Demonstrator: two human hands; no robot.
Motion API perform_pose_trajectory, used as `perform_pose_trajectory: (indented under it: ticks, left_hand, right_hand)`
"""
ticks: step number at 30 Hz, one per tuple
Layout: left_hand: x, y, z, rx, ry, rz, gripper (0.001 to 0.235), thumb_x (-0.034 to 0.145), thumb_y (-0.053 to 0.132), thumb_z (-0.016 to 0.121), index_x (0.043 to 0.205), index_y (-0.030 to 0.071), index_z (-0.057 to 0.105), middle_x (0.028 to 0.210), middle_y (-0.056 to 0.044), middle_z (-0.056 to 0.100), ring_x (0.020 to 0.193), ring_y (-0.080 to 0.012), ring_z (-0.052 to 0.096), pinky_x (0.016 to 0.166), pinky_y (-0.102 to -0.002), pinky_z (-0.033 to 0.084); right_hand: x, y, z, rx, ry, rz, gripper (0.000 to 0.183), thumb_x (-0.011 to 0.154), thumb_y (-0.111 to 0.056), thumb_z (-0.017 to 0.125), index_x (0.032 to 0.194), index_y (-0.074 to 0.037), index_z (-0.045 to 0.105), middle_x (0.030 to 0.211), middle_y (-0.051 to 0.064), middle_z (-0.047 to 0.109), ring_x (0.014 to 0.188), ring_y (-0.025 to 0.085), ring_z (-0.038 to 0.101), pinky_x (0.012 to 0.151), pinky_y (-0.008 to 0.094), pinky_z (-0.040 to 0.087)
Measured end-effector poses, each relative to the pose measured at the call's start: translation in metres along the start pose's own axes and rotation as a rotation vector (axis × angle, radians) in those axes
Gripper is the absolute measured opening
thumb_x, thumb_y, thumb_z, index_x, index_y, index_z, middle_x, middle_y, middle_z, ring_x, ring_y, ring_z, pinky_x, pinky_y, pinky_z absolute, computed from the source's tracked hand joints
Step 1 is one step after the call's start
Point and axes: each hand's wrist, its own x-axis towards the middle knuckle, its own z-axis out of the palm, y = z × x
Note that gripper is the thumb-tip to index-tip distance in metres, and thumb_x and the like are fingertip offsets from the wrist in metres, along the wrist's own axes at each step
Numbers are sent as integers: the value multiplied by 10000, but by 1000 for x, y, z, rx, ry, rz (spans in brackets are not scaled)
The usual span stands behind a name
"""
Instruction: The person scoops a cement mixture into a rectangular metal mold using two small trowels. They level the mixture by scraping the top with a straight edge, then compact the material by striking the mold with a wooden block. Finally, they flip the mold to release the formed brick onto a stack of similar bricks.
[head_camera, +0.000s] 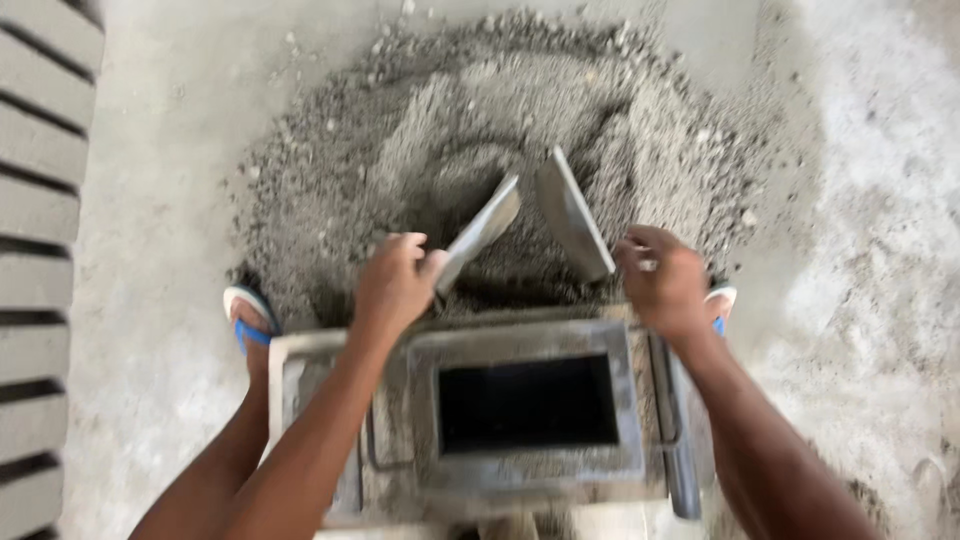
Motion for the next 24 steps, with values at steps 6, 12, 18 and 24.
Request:
perform_pose_trajectory:
  ticks: [6,12,18,24]
  left_hand:
    - [84,-7,81,69,-243,-13,329,943,314,444,1143,93,584,1027,-121,624,929,-290,634,716,-404,559]
    - [118,15,-97,238,69,-239,404,926,251,453,1272,58,532,948,-230,661,803,-347,685,695,-449,564]
    - [171,-77,-45,138,-144,-87,434,962,211,394,1286,-66,473,918,-264,662,593,-301,669,563,-441,539]
    - [119,-45,-3,-17,-200,70,406,960,157,391,1262,-110,443,987,-305,617,757,-382,661,587,-470,537]
  right_hand:
    - [58,32,97,-343,-370,182,447,872,-297,446,1250,-64,497,1043,171,651,1021,363,597,854,497,522]
    - [116,90,7,-440,71,174,188,945,-42,414,1100,-26,520,797,104,598,528,208,611,410,265,490]
    - [143,71,55,-277,-136,477,263,991,-381,429,861,-163,496,679,142,652,642,324,680,581,416,526]
    - [98,-1,84,-140,-275,266,355,954,-361,426,1072,-79,608,764,226,662,726,465,642,588,619,509]
